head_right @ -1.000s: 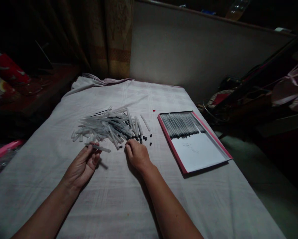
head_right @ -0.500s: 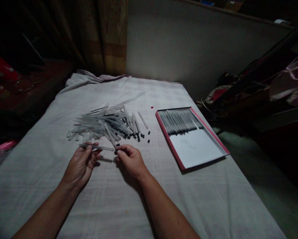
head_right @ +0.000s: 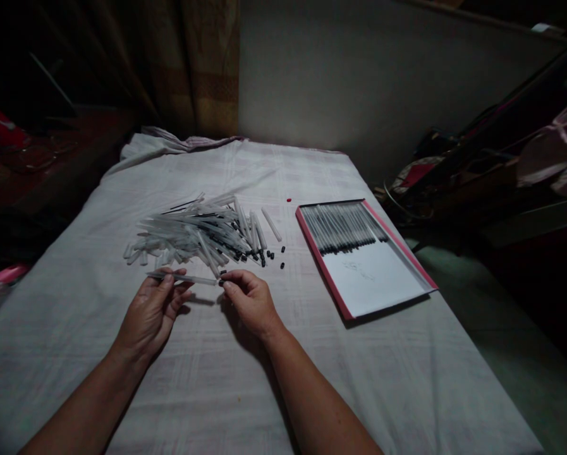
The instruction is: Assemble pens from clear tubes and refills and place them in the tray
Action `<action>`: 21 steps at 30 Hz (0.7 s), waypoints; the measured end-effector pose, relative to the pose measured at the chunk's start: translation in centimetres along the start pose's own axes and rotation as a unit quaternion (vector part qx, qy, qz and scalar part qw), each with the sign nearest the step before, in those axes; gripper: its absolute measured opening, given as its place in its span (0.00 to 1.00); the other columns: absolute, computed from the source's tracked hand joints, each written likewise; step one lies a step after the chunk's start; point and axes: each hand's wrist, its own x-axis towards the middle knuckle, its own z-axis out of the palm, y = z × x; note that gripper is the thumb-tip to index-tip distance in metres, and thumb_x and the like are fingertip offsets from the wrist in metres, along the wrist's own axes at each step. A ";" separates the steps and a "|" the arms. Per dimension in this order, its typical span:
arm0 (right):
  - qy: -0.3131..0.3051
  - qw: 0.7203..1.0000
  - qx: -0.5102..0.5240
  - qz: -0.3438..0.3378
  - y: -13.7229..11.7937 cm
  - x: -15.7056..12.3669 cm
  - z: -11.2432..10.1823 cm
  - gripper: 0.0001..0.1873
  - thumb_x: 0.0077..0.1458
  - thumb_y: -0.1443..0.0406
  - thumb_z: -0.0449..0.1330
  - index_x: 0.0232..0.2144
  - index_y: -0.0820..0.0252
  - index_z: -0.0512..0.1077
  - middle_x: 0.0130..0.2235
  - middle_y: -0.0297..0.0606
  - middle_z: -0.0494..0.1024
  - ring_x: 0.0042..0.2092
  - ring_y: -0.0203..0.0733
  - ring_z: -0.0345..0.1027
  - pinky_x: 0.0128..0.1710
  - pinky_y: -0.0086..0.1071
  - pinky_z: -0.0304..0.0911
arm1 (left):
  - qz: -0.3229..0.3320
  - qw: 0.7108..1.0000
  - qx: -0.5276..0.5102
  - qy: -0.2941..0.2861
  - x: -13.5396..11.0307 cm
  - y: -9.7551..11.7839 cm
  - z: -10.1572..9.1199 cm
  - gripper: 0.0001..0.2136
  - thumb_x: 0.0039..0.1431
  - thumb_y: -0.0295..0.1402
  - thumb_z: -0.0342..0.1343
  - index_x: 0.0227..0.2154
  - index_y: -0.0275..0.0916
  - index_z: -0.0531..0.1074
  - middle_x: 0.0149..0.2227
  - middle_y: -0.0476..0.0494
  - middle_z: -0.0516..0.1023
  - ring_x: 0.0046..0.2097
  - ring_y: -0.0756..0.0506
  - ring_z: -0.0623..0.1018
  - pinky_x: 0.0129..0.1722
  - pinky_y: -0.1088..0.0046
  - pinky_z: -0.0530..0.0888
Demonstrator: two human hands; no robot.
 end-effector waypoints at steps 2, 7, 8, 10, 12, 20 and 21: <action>-0.007 1.000 -0.004 -0.002 0.0 -0.1 0.1 0.16 0.43 0.57 0.70 0.33 0.58 0.76 0.24 0.30 0.73 0.24 0.33 0.64 0.25 0.28 0.61 | 0.001 1.000 0.001 -0.001 0.0 0.0 0.0 0.13 0.49 0.31 0.71 0.34 0.40 0.72 0.37 0.49 0.81 0.31 0.50 0.82 0.26 0.80 0.79; -0.010 0.998 -0.058 -0.030 0.3 -0.3 0.0 0.13 0.48 0.57 0.66 0.35 0.58 0.77 0.26 0.32 0.74 0.26 0.35 0.66 0.27 0.29 0.63 | 0.008 1.000 -0.007 -0.007 0.0 -0.2 -0.2 0.15 0.47 0.31 0.72 0.34 0.40 0.72 0.37 0.49 0.81 0.31 0.50 0.82 0.26 0.80 0.79; -0.004 0.995 -0.085 -0.048 0.4 -0.4 0.0 0.12 0.49 0.58 0.65 0.35 0.58 0.77 0.27 0.33 0.75 0.28 0.36 0.67 0.28 0.30 0.64 | 0.011 1.000 -0.007 -0.007 0.0 -0.2 -0.2 0.15 0.46 0.32 0.72 0.34 0.40 0.72 0.37 0.49 0.81 0.32 0.49 0.82 0.26 0.80 0.80; 0.010 0.986 -0.141 -0.092 0.6 -0.5 -0.1 0.10 0.51 0.60 0.64 0.35 0.57 0.78 0.32 0.37 0.77 0.33 0.39 0.70 0.31 0.31 0.66 | 0.016 1.000 -0.007 -0.005 0.0 -0.2 -0.2 0.15 0.47 0.32 0.72 0.34 0.40 0.72 0.37 0.49 0.81 0.32 0.49 0.82 0.27 0.80 0.80; 0.016 0.975 -0.181 -0.125 0.7 -0.6 -0.1 0.08 0.52 0.62 0.62 0.35 0.56 0.78 0.35 0.38 0.78 0.37 0.42 0.72 0.34 0.33 0.67 | 0.015 1.000 -0.006 0.000 0.0 -0.2 -0.1 0.15 0.47 0.32 0.72 0.34 0.40 0.72 0.37 0.49 0.81 0.32 0.49 0.82 0.27 0.79 0.80; 0.023 0.960 -0.217 -0.177 0.4 -0.6 0.0 0.09 0.55 0.66 0.59 0.37 0.56 0.79 0.36 0.39 0.79 0.39 0.43 0.74 0.41 0.36 0.69 | 0.025 1.000 0.002 -0.013 -0.1 -0.4 -0.3 0.15 0.47 0.33 0.72 0.34 0.40 0.72 0.38 0.49 0.81 0.33 0.49 0.82 0.28 0.79 0.80; 0.022 0.957 -0.219 -0.188 0.4 -0.6 0.0 0.10 0.55 0.66 0.59 0.37 0.55 0.79 0.37 0.39 0.79 0.40 0.43 0.74 0.43 0.37 0.69 | 0.026 1.000 0.003 -0.014 -0.1 -0.5 -0.3 0.15 0.47 0.34 0.72 0.34 0.40 0.72 0.38 0.49 0.81 0.33 0.49 0.82 0.28 0.79 0.80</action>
